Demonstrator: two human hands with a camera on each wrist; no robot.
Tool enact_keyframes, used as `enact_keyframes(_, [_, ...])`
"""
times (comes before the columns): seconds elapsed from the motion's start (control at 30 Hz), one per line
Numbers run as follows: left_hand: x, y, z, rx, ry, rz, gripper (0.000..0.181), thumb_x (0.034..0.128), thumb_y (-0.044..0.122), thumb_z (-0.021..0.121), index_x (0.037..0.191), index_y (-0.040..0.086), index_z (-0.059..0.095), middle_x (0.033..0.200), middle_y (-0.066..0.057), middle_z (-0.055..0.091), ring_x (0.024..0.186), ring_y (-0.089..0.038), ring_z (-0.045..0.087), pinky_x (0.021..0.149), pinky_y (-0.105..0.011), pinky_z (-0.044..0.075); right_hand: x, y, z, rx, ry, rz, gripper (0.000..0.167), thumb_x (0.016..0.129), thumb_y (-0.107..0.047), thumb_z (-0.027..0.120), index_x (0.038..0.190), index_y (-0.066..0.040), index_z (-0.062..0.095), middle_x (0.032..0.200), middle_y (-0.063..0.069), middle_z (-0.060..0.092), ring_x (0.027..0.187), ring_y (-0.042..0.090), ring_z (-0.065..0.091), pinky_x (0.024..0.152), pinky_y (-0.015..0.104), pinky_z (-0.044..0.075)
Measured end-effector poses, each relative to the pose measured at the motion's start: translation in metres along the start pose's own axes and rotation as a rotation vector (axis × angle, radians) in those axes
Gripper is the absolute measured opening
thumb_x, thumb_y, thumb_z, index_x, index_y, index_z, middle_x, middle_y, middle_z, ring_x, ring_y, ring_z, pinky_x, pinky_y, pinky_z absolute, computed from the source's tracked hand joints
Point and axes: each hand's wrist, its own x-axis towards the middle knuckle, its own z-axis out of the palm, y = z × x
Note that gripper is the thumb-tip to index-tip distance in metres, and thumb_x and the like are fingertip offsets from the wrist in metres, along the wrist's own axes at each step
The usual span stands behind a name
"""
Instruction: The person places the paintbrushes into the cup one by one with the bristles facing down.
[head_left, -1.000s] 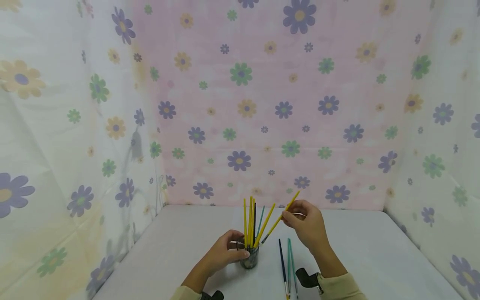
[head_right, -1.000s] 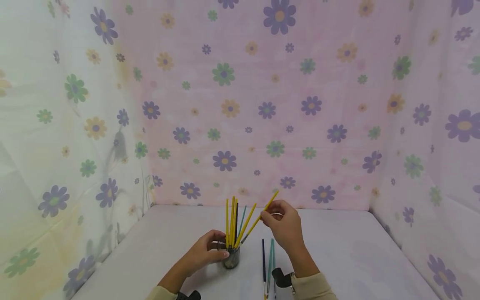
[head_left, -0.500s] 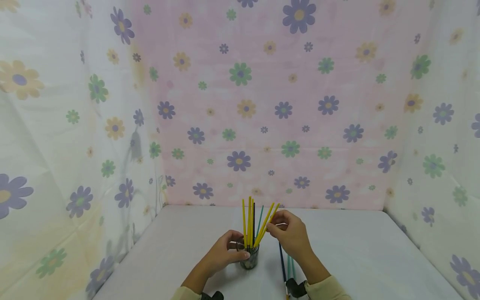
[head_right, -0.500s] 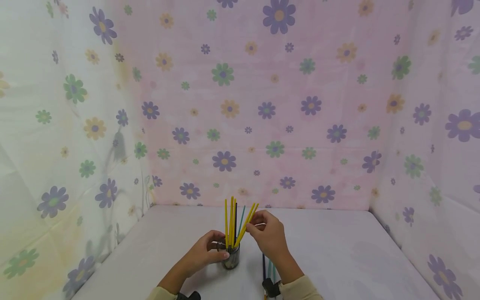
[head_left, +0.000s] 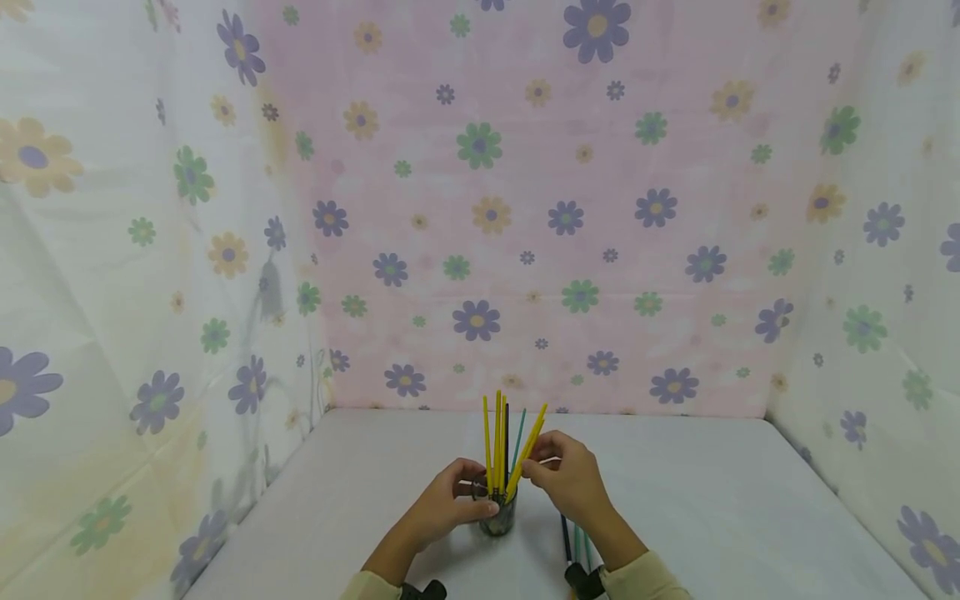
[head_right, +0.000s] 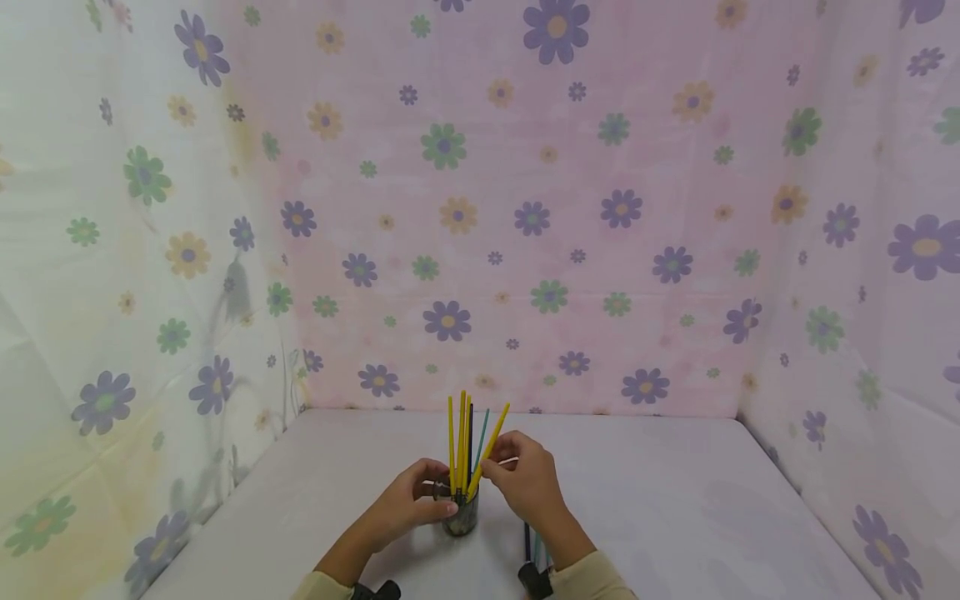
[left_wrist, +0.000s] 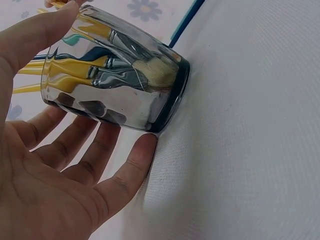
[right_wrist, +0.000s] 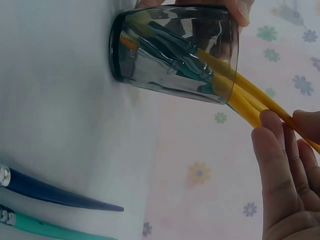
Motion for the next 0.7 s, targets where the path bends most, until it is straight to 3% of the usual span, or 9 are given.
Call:
enact_keyframes(0.23, [0.001,-0.001,0.000,-0.003,-0.001,0.001,0.061,0.0826,0.034,0.089,0.130,0.011,0.057,0.130,-0.006,0.066,0.121,-0.025,0.063,0.099,-0.051,0.055,0.001,-0.003,-0.008,0.003,-0.022,0.006,0.024,0.092,-0.016,0.078,0.112,-0.005,0.070,0.096,0.005,0.073,0.083,0.017,0.076,0.070,0.033,0.063])
enact_keyframes(0.43, [0.002,-0.002,0.000,0.004,-0.004,0.012,0.061,0.0829,0.033,0.088,0.130,0.010,0.057,0.128,-0.006,0.066,0.119,-0.025,0.064,0.099,-0.050,0.054,0.003,-0.002,-0.019,-0.017,0.005,0.032,0.026,0.092,-0.018,0.079,0.115,-0.008,0.071,0.097,0.002,0.075,0.084,0.018,0.075,0.072,0.036,0.063])
enact_keyframes(0.7, [0.001,-0.004,-0.001,-0.004,-0.014,0.026,0.060,0.0838,0.031,0.088,0.131,0.010,0.057,0.129,-0.007,0.066,0.121,-0.026,0.063,0.095,-0.046,0.056,0.006,0.000,-0.042,0.024,0.028,0.110,0.027,0.093,-0.015,0.078,0.117,-0.005,0.071,0.104,0.007,0.075,0.086,0.020,0.076,0.074,0.036,0.064])
